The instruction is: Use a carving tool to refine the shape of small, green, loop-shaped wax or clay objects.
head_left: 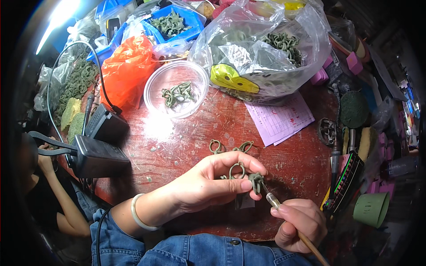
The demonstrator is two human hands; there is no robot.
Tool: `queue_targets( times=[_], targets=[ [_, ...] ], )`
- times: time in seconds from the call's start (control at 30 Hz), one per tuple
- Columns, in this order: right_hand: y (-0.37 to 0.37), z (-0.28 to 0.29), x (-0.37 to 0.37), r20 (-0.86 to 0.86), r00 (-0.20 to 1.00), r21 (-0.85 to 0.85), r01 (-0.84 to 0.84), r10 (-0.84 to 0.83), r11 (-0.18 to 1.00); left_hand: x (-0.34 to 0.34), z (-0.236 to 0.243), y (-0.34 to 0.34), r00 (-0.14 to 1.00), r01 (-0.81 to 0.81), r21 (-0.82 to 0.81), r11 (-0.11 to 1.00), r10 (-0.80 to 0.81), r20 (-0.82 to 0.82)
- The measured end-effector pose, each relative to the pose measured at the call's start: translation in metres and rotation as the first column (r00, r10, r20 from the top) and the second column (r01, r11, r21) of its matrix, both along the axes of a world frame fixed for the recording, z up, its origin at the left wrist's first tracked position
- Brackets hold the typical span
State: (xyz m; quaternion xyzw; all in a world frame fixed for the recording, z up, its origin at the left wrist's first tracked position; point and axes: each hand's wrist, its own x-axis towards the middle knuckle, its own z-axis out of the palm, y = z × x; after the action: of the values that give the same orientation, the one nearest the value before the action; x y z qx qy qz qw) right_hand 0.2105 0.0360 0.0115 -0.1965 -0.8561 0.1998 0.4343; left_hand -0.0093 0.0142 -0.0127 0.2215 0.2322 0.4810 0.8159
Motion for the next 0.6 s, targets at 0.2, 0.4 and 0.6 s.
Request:
queue_targets(
  times=[0.2, 0.4, 0.6],
  targets=[
    [-0.0001, 0.0011, -0.0005, 0.002, 1.0, -0.001, -0.006, 0.006, 1.0, -0.0001, 0.0002, 0.0001, 0.999, 0.017, 0.006, 1.0, -0.017, -0.049],
    [-0.0002, -0.0004, 0.0005, -0.005, 1.0, -0.002, -0.01, 0.01, 1.0, -0.0023, 0.0007, -0.0002, 0.997, 0.029, -0.027, 0.999, -0.031, -0.075],
    [-0.0005, -0.0008, 0.0008, -0.037, 0.999, 0.03, -0.004, 0.005, 1.0, -0.0018, 0.0031, 0.0007, 0.992, 0.037, -0.035, 0.999, -0.041, -0.118]
  ],
)
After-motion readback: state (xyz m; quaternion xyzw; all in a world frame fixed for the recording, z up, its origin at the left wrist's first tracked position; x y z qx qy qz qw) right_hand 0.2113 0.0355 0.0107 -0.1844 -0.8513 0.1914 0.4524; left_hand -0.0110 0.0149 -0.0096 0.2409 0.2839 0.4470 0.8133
